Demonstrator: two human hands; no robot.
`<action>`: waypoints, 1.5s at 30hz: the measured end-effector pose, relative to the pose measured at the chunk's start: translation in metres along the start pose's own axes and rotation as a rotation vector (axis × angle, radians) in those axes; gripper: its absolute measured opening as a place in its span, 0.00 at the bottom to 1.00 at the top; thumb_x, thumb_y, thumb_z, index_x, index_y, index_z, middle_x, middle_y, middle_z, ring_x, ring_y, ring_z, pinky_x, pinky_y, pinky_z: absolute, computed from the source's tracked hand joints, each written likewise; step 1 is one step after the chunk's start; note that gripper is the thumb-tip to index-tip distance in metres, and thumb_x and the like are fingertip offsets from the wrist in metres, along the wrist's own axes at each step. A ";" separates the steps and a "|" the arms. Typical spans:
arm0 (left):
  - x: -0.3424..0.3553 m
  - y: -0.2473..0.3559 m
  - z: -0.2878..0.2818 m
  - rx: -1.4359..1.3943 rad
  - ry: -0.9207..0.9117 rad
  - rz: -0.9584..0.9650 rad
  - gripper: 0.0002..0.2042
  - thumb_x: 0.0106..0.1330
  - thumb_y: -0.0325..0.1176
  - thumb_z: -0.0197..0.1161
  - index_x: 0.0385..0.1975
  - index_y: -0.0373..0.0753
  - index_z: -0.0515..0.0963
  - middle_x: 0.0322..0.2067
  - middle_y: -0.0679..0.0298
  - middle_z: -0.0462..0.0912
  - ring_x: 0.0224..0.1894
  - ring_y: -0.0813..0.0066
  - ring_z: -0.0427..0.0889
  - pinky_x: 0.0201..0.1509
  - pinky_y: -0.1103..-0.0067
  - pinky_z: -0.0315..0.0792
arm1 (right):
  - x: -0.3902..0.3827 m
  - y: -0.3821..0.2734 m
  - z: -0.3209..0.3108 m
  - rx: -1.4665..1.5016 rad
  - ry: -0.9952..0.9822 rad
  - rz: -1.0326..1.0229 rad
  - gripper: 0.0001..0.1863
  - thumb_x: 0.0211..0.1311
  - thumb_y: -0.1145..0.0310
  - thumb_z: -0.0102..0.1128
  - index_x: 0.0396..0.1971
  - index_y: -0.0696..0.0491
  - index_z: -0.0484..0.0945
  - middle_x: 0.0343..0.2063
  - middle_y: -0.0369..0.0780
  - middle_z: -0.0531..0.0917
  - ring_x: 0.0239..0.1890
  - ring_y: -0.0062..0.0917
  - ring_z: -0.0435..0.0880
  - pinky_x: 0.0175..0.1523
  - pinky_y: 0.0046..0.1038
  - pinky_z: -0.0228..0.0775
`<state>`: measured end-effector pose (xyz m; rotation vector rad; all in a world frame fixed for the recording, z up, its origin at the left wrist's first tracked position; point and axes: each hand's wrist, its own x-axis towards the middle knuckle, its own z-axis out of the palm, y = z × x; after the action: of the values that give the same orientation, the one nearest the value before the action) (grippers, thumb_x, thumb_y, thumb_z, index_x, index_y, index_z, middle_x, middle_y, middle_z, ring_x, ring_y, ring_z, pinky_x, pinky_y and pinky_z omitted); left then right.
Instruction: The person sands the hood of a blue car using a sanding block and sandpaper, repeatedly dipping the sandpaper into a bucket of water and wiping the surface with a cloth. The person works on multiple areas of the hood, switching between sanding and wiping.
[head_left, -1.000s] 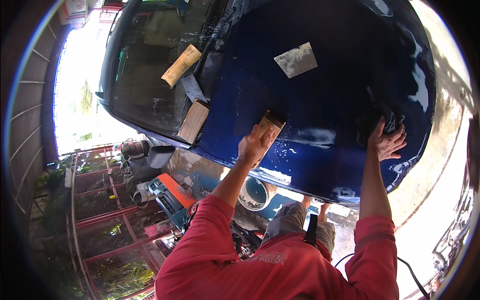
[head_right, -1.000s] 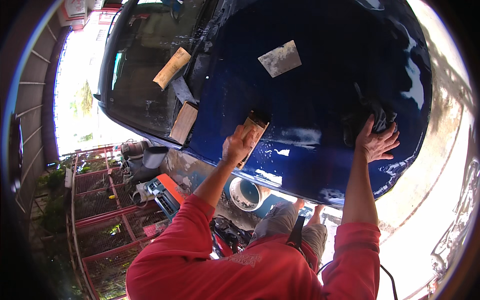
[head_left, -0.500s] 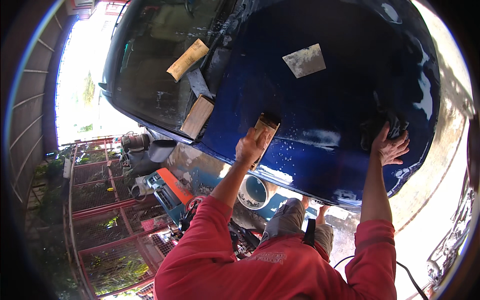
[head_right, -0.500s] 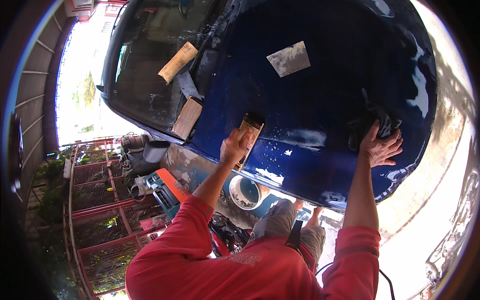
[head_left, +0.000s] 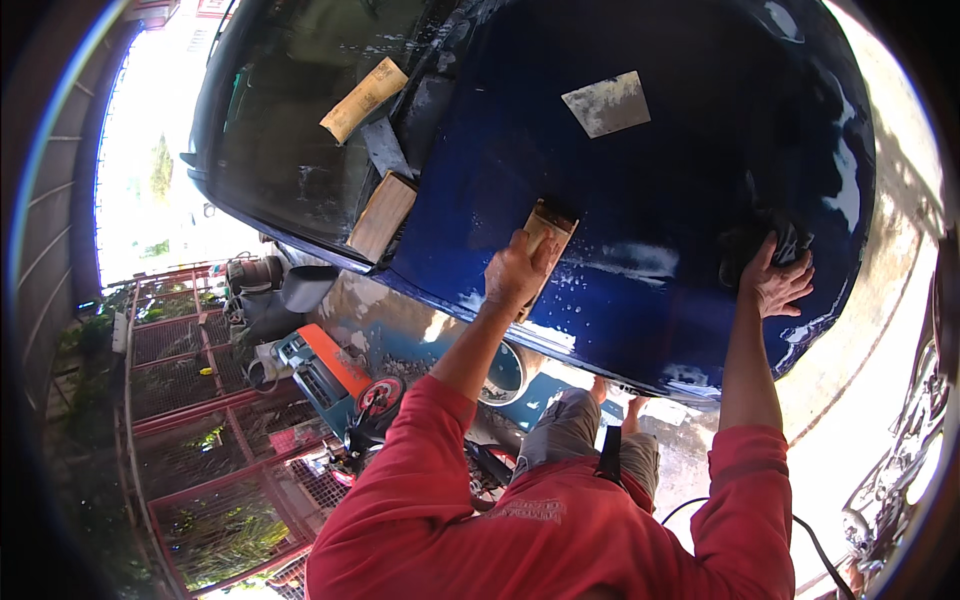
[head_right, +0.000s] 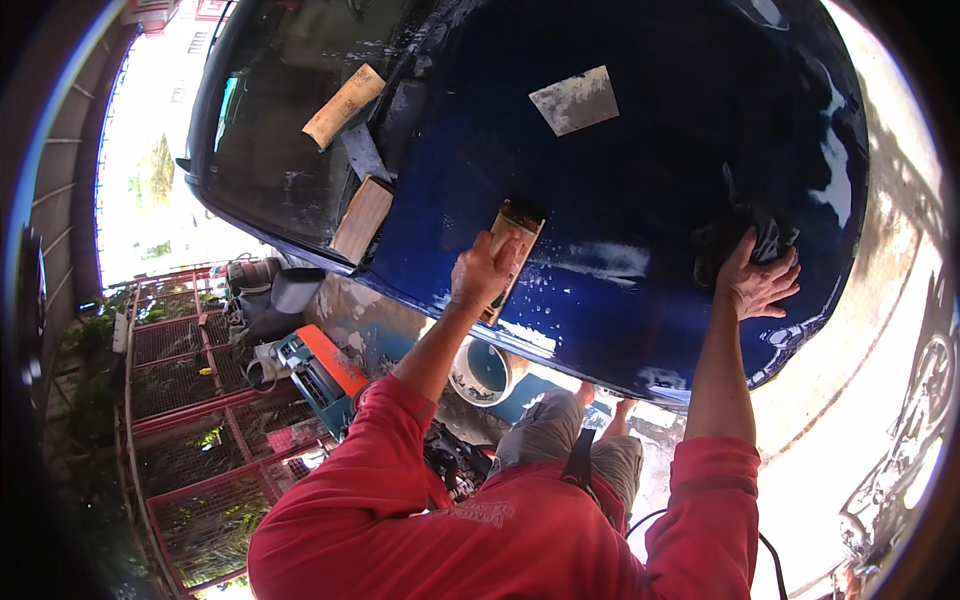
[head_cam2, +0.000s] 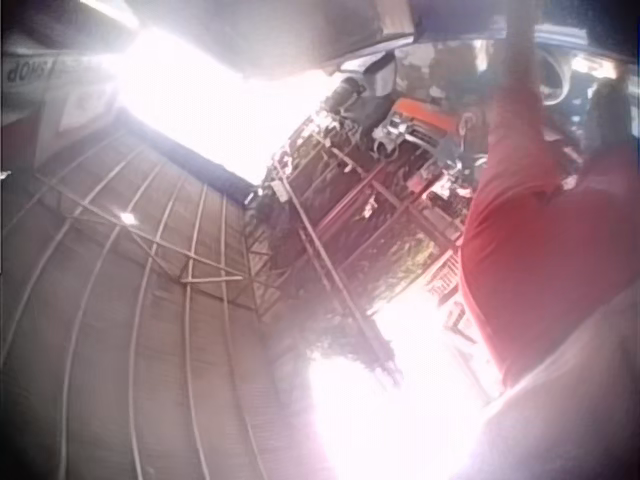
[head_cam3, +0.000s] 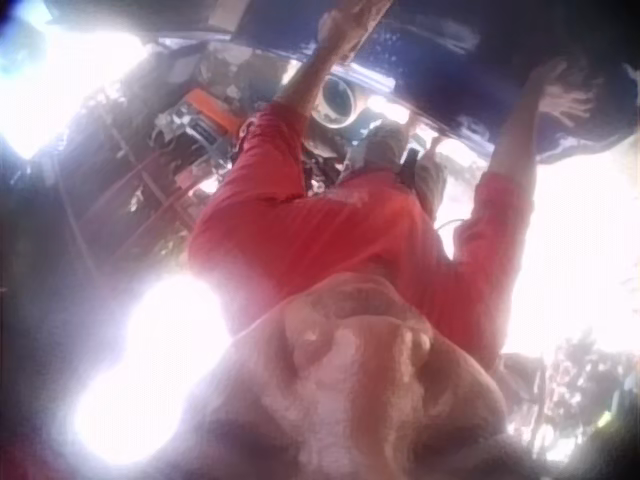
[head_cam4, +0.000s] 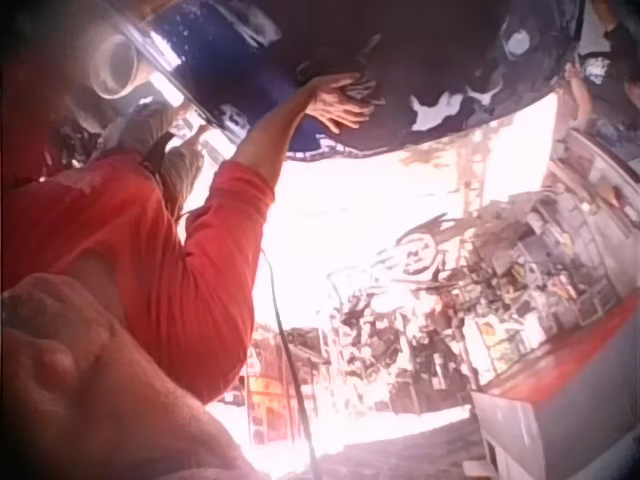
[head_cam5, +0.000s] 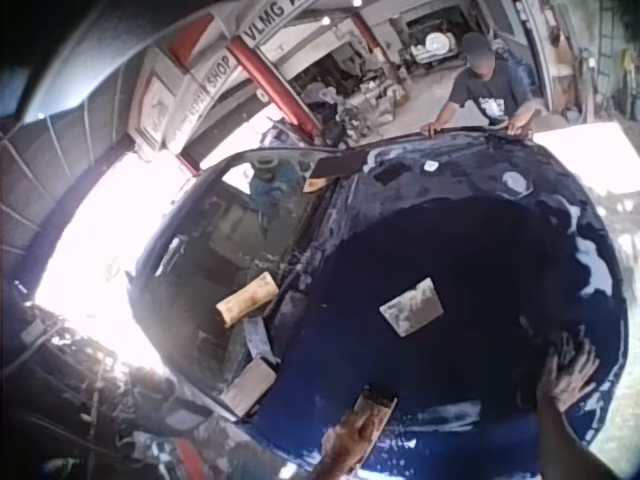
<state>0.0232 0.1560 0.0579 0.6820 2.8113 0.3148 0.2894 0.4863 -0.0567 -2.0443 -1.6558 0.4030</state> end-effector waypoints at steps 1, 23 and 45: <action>0.009 0.000 -0.005 0.058 0.007 0.026 0.25 0.74 0.61 0.60 0.46 0.41 0.79 0.34 0.36 0.88 0.39 0.31 0.89 0.45 0.45 0.83 | 0.000 0.001 0.001 0.001 0.003 0.002 0.57 0.60 0.15 0.47 0.81 0.37 0.58 0.81 0.44 0.58 0.85 0.49 0.46 0.78 0.74 0.32; 0.111 -0.049 -0.055 0.058 0.337 -0.199 0.30 0.73 0.61 0.58 0.45 0.34 0.85 0.39 0.37 0.89 0.48 0.34 0.88 0.53 0.50 0.83 | 0.002 0.012 0.008 0.010 -0.006 -0.015 0.58 0.59 0.14 0.48 0.80 0.40 0.59 0.80 0.44 0.59 0.84 0.51 0.47 0.77 0.76 0.33; -0.060 -0.013 0.005 -0.183 0.182 -0.076 0.21 0.76 0.56 0.59 0.47 0.43 0.82 0.34 0.36 0.88 0.39 0.31 0.88 0.48 0.47 0.82 | -0.003 -0.004 -0.007 0.021 -0.018 -0.006 0.58 0.59 0.14 0.48 0.80 0.41 0.59 0.80 0.46 0.59 0.84 0.52 0.48 0.77 0.76 0.33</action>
<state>0.0705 0.1169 0.0603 0.5287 2.9202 0.6408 0.2892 0.4822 -0.0490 -2.0254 -1.6615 0.4365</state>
